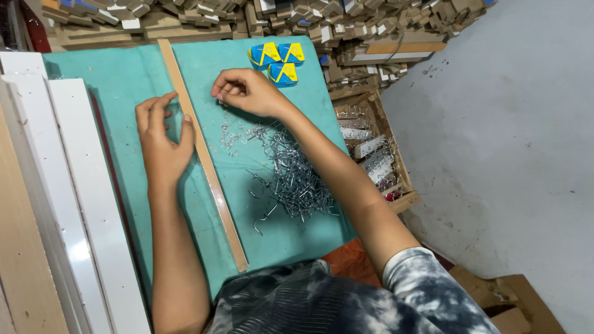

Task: Attaching metal hooks onto wooden and plastic strips by sliding them into place

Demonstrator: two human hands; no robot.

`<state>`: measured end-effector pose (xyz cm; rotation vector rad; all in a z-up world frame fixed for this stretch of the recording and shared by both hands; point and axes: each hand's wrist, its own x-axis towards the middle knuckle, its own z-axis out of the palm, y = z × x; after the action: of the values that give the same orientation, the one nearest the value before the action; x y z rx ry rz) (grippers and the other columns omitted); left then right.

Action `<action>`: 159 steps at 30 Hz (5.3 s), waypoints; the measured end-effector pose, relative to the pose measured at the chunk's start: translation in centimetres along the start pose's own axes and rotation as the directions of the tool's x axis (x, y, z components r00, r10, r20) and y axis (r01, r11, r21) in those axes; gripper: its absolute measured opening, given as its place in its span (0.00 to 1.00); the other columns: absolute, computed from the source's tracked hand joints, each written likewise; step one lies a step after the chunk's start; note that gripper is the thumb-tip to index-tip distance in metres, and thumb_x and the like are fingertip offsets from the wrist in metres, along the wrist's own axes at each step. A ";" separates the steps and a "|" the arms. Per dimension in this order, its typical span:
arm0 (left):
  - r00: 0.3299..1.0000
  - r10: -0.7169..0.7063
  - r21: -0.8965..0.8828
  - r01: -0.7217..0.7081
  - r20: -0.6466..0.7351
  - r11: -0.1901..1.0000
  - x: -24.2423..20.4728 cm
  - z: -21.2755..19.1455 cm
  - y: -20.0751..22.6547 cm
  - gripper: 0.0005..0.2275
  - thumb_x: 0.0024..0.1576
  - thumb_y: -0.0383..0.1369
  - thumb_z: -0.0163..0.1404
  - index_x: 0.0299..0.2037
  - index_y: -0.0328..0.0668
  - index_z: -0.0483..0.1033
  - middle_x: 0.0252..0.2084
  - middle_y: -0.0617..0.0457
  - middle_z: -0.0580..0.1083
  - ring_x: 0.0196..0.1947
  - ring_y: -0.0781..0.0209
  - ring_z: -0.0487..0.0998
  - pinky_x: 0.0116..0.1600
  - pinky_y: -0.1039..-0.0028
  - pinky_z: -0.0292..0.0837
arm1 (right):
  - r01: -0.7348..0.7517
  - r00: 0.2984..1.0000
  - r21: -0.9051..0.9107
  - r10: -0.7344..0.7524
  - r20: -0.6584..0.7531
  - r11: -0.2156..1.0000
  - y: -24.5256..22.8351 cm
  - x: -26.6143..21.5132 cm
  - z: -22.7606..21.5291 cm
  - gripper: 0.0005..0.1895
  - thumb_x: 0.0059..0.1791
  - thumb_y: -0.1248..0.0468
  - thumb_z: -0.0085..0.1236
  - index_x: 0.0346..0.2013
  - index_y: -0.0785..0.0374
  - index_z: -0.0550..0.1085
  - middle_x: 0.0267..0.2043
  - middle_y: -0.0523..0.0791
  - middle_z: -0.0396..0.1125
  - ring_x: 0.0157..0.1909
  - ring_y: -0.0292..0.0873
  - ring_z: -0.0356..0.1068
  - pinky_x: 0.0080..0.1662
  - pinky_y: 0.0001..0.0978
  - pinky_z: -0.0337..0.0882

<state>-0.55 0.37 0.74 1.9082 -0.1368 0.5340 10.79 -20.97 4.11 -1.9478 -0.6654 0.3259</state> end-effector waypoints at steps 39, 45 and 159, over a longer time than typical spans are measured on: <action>0.993 0.011 0.225 -0.037 0.116 0.974 -0.8 -0.5 -0.2 0.32 0.54 0.34 0.63 0.69 0.36 0.65 0.60 0.44 0.61 0.57 0.37 0.63 0.63 0.43 0.60 | 0.013 0.986 0.083 0.001 -0.164 0.996 1.3 2.7 5.3 0.04 0.48 0.67 0.62 0.38 0.58 0.78 0.33 0.43 0.76 0.36 0.34 0.78 0.41 0.26 0.77; 0.993 0.030 0.236 -0.057 0.118 0.970 -0.7 -0.4 -0.2 0.32 0.54 0.34 0.63 0.69 0.36 0.65 0.59 0.44 0.61 0.56 0.36 0.64 0.62 0.43 0.61 | 0.026 0.981 0.074 -0.012 -0.192 0.997 0.6 2.2 5.2 0.04 0.48 0.66 0.62 0.38 0.56 0.78 0.33 0.41 0.76 0.37 0.33 0.78 0.40 0.26 0.77; 0.919 -0.241 0.334 0.131 0.312 0.933 -0.5 2.1 0.0 0.37 0.59 0.41 0.48 0.78 0.46 0.44 0.80 0.51 0.50 0.79 0.50 0.45 0.67 0.29 0.09 | 0.033 0.832 -0.414 -0.254 -0.493 0.910 1.0 3.5 9.8 0.05 0.50 0.64 0.53 0.34 0.60 0.67 0.22 0.47 0.64 0.30 0.58 0.72 0.35 0.47 0.74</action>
<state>-0.39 -1.60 -0.10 2.2827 -0.1005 0.0803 9.06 -12.00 -1.02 -2.2067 -0.5205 -0.4861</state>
